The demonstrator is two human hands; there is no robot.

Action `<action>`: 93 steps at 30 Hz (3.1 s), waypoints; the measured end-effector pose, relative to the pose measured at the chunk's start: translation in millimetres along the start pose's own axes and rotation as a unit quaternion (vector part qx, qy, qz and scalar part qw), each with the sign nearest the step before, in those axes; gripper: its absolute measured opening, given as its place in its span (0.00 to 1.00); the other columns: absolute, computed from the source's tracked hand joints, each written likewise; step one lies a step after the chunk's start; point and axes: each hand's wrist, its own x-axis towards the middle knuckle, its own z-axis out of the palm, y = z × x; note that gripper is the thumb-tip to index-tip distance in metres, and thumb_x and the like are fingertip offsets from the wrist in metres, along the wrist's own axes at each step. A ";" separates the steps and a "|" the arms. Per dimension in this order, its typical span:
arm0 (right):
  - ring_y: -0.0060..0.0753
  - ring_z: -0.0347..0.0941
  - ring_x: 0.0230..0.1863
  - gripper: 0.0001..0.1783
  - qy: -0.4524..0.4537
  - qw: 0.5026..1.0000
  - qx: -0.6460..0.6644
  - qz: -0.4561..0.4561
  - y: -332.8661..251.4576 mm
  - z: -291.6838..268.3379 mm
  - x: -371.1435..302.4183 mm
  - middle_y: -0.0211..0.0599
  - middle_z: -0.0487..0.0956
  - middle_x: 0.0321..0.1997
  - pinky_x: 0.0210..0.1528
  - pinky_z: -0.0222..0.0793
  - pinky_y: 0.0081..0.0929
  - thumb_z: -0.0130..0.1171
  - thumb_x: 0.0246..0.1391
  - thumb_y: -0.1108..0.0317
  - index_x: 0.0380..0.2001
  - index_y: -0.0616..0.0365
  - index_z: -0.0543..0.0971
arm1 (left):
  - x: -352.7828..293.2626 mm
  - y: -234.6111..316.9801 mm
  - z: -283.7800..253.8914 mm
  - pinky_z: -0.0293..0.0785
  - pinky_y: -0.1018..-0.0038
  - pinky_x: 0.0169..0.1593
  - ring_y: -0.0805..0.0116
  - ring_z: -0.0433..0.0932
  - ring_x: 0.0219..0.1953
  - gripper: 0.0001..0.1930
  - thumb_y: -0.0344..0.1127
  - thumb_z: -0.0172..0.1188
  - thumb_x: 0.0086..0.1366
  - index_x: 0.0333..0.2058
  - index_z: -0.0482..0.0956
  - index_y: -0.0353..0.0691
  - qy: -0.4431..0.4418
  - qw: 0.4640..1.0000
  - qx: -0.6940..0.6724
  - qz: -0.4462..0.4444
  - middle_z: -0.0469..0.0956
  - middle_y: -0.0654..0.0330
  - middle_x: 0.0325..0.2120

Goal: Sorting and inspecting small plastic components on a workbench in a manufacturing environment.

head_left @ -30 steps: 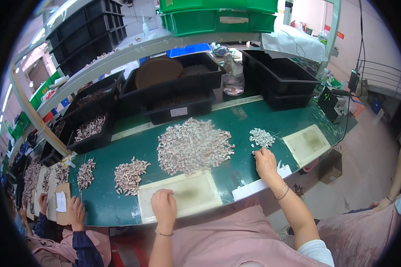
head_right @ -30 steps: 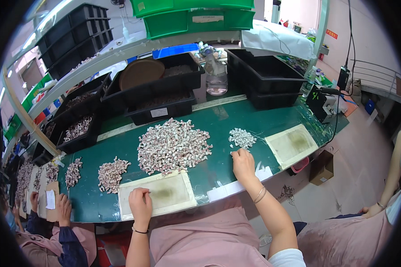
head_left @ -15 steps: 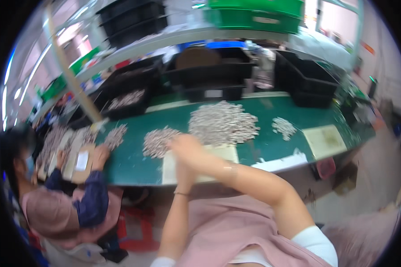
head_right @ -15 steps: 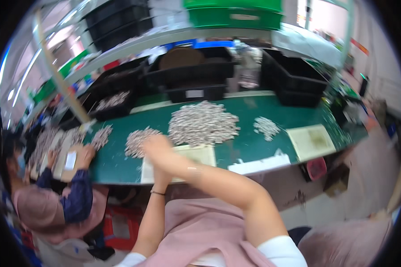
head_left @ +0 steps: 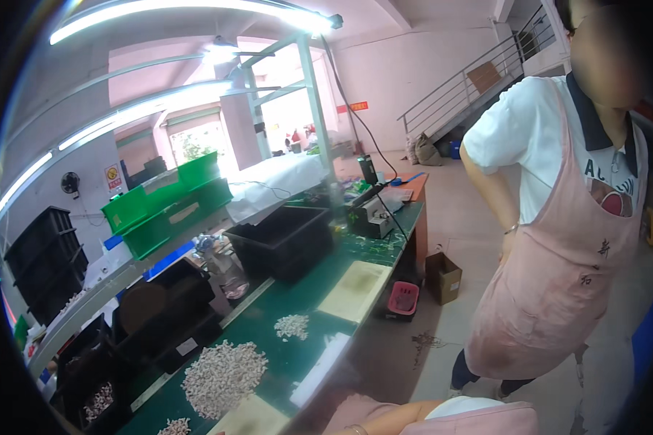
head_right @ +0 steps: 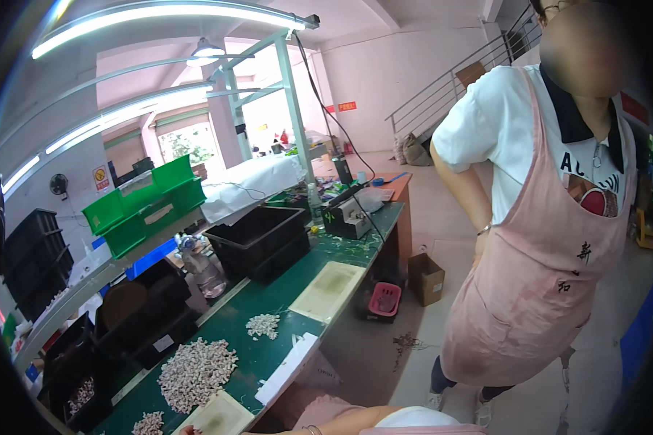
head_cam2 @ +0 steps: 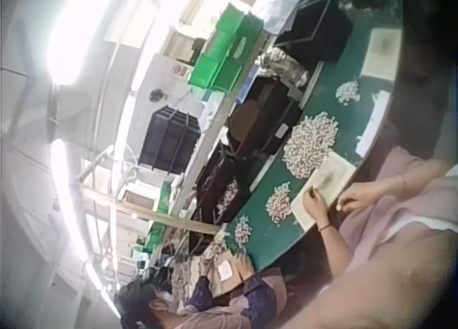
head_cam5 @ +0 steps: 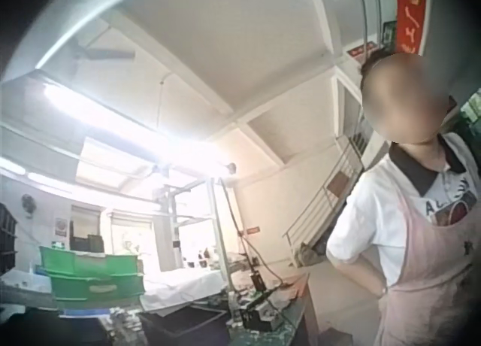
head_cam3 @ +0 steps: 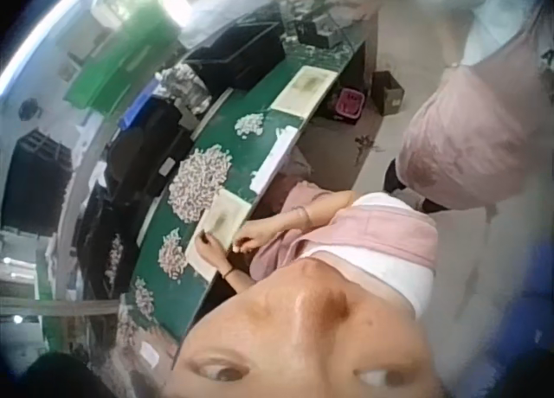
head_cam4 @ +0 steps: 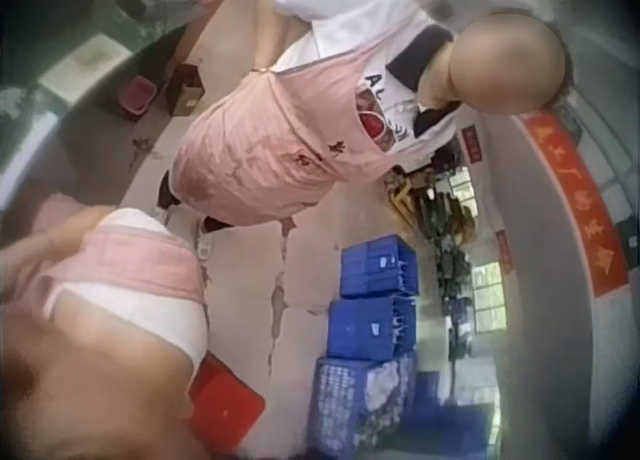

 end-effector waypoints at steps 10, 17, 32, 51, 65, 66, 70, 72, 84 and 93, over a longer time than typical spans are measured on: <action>0.28 0.77 0.33 0.10 0.028 0.996 0.041 0.068 20.1 -20.3 -16.1 0.38 0.82 0.33 0.38 0.74 0.29 0.58 0.59 0.67 0.39 0.63 0.80 | 3.8 9.0 4.4 0.72 0.62 0.48 0.44 0.76 0.41 0.14 0.34 0.56 0.66 0.43 0.77 0.28 0.013 0.999 -0.032 -0.005 0.78 0.41 0.38; 0.28 0.77 0.32 0.11 0.015 0.992 0.081 0.095 18.3 -16.8 -12.3 0.38 0.81 0.31 0.36 0.74 0.28 0.56 0.61 0.66 0.37 0.64 0.79 | 4.4 17.2 0.0 0.74 0.60 0.48 0.44 0.77 0.44 0.14 0.31 0.56 0.64 0.45 0.79 0.28 -0.003 0.999 0.036 0.005 0.79 0.40 0.40; 0.28 0.76 0.29 0.14 -0.008 0.993 0.038 0.111 17.7 -43.8 4.3 0.36 0.80 0.27 0.35 0.71 0.29 0.58 0.62 0.61 0.36 0.62 0.80 | 22.8 39.6 -10.8 0.75 0.60 0.42 0.49 0.78 0.37 0.08 0.30 0.58 0.60 0.36 0.82 0.33 -0.063 0.961 0.222 0.152 0.80 0.47 0.32; 0.24 0.77 0.45 0.09 0.326 0.895 0.249 0.177 29.5 -110.3 20.0 0.36 0.82 0.39 0.48 0.72 0.21 0.56 0.59 0.79 0.42 0.68 0.79 | 23.4 81.0 62.1 0.73 0.76 0.45 0.71 0.78 0.38 0.10 0.22 0.58 0.62 0.43 0.77 0.33 -0.044 0.958 -0.271 -0.084 0.81 0.57 0.36; 0.22 0.74 0.44 0.09 0.308 0.902 0.205 0.224 54.9 -99.8 21.3 0.33 0.83 0.41 0.47 0.69 0.20 0.62 0.56 0.74 0.40 0.60 0.84 | 22.5 86.6 72.3 0.71 0.76 0.50 0.72 0.76 0.43 0.19 0.20 0.60 0.61 0.50 0.69 0.32 -0.093 0.930 -0.336 -0.119 0.79 0.56 0.40; 0.22 0.74 0.44 0.09 0.307 0.902 0.206 0.224 54.7 -99.6 20.9 0.33 0.83 0.41 0.47 0.69 0.20 0.62 0.56 0.74 0.41 0.61 0.83 | 22.2 87.1 71.9 0.71 0.76 0.49 0.72 0.76 0.43 0.18 0.20 0.60 0.61 0.50 0.69 0.32 -0.093 0.931 -0.334 -0.114 0.79 0.56 0.40; 0.19 0.76 0.42 0.10 0.307 0.891 0.253 0.218 49.6 -97.5 21.9 0.33 0.84 0.42 0.46 0.69 0.19 0.61 0.58 0.74 0.42 0.62 0.82 | 20.9 88.3 71.1 0.74 0.74 0.47 0.68 0.79 0.42 0.16 0.21 0.60 0.61 0.48 0.73 0.33 -0.076 0.933 -0.336 -0.105 0.80 0.55 0.41; 0.18 0.77 0.41 0.10 0.311 0.894 0.245 0.210 49.4 -95.7 21.6 0.33 0.84 0.42 0.46 0.70 0.18 0.60 0.58 0.74 0.43 0.63 0.82 | 20.9 89.6 70.6 0.75 0.73 0.47 0.66 0.81 0.41 0.15 0.21 0.59 0.61 0.47 0.75 0.33 -0.068 0.934 -0.336 -0.103 0.81 0.54 0.42; 0.21 0.77 0.41 0.10 0.284 0.900 0.261 0.203 38.9 -96.6 17.5 0.36 0.83 0.41 0.45 0.72 0.20 0.58 0.60 0.74 0.44 0.64 0.81 | 9.6 90.8 65.0 0.71 0.76 0.48 0.73 0.75 0.42 0.14 0.21 0.60 0.62 0.47 0.73 0.32 -0.080 0.926 -0.350 -0.120 0.78 0.57 0.42; 0.25 0.77 0.40 0.12 0.250 0.951 0.081 0.163 33.1 -100.0 15.3 0.33 0.84 0.43 0.47 0.67 0.23 0.66 0.52 0.73 0.42 0.57 0.83 | 6.5 91.5 62.5 0.72 0.77 0.42 0.73 0.76 0.36 0.12 0.22 0.61 0.62 0.44 0.77 0.31 -0.047 0.956 -0.277 -0.085 0.80 0.57 0.35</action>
